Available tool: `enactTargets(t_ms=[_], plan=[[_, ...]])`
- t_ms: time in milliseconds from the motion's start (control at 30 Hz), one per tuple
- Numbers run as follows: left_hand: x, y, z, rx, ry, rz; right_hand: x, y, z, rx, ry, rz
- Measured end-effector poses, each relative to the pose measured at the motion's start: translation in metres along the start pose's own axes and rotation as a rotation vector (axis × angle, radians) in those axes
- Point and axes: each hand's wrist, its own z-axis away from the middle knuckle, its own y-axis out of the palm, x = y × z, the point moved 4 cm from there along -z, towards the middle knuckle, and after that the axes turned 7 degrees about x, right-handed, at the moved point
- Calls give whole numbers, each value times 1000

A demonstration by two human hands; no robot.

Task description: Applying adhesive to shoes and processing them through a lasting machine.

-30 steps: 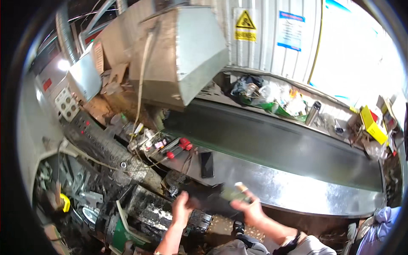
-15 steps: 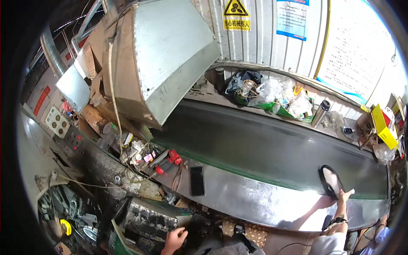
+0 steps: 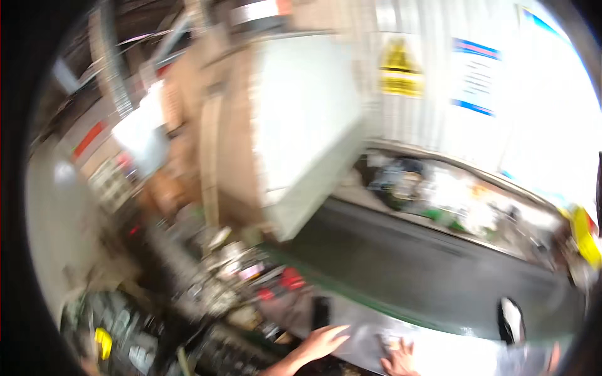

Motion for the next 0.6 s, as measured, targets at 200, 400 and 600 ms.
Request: enactTargets(t_ms=[200, 400, 600], plan=[[13, 42, 174, -215, -520, 16, 36, -9, -17, -221, -304, 229], [-40, 143, 100, 114, -282, -4, -6, -43, 44, -348, -288, 44], [-68, 209, 81, 340, -193, -38, -60, -18, 131, -313, -412, 264]])
